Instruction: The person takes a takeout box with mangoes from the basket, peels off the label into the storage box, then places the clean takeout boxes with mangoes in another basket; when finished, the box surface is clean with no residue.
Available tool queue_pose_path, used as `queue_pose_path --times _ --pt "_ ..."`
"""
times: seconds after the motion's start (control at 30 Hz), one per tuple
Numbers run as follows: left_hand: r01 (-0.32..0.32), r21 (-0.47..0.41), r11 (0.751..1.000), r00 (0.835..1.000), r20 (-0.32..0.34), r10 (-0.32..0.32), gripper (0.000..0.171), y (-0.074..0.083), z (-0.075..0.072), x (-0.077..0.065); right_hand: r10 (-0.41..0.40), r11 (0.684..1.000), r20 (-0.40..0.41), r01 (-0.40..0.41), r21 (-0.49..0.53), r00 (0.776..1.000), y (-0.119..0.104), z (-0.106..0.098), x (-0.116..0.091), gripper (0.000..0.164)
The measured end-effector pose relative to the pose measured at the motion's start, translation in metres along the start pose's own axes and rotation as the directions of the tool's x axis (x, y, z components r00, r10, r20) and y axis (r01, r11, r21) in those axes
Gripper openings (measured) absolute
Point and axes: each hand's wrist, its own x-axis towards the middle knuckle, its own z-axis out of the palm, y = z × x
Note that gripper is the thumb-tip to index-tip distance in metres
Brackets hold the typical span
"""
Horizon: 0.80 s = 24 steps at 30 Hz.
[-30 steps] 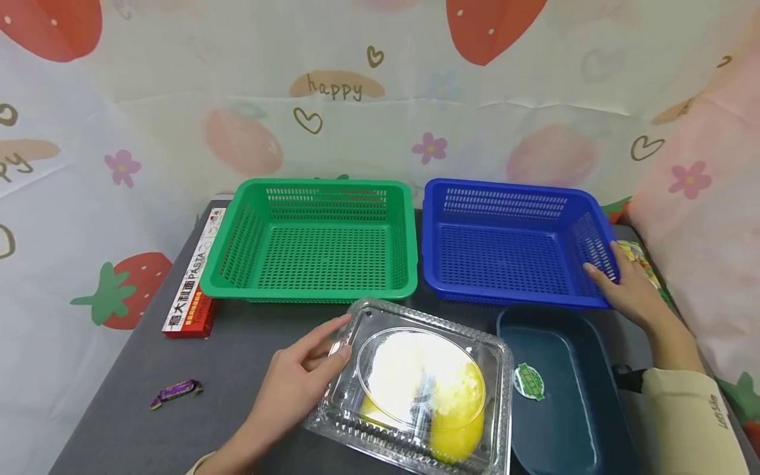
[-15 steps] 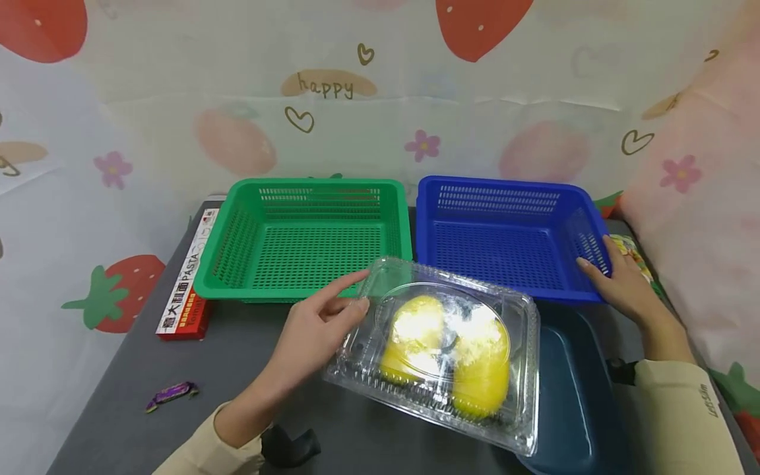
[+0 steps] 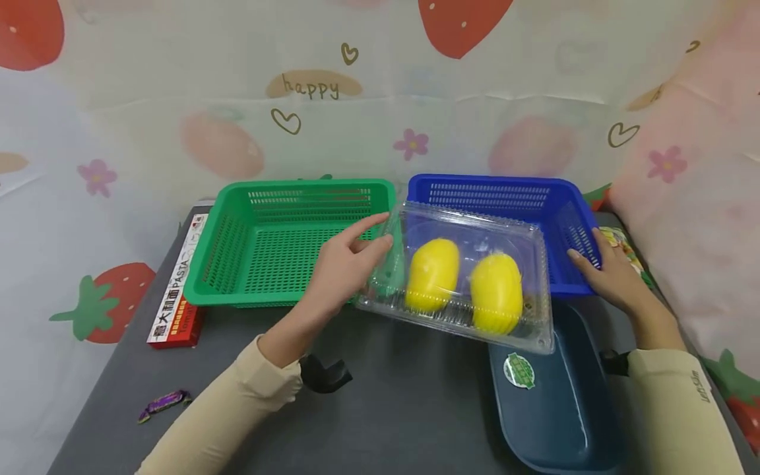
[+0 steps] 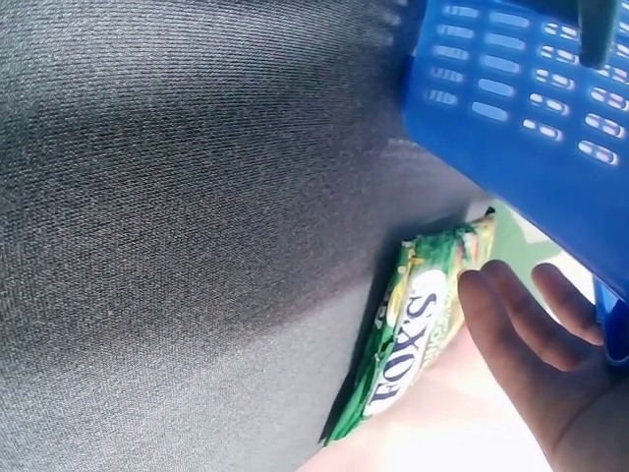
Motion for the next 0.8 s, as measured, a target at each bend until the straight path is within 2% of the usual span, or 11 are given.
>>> queue_pose_path --times 0.2,0.37,0.6,0.7,0.8 --pt "0.011 0.052 0.999 1.000 -0.020 -0.010 0.044 0.014 0.019 0.028 -0.004 1.000 -0.015 0.005 0.022 1.000 0.002 -0.002 0.001 0.070" --pt "0.023 0.071 0.997 1.000 -0.010 -0.022 0.042 0.017 0.035 0.050 -0.030 0.992 -0.012 0.032 0.123 0.999 0.000 -0.003 0.000 0.059" --pt "0.153 0.068 0.986 0.988 -0.018 -0.152 0.042 0.016 0.060 0.080 -0.055 0.949 0.032 0.042 0.313 0.998 0.001 -0.003 -0.002 0.062" --pt "0.192 0.045 0.980 0.981 -0.020 -0.191 0.044 0.014 0.074 0.092 -0.065 0.940 0.038 0.048 0.337 0.997 0.004 -0.004 -0.003 0.062" --pt "0.211 0.047 0.976 0.977 -0.037 -0.209 0.045 0.010 0.089 0.104 -0.054 0.961 0.027 0.044 0.274 0.998 0.006 -0.005 -0.003 0.060"
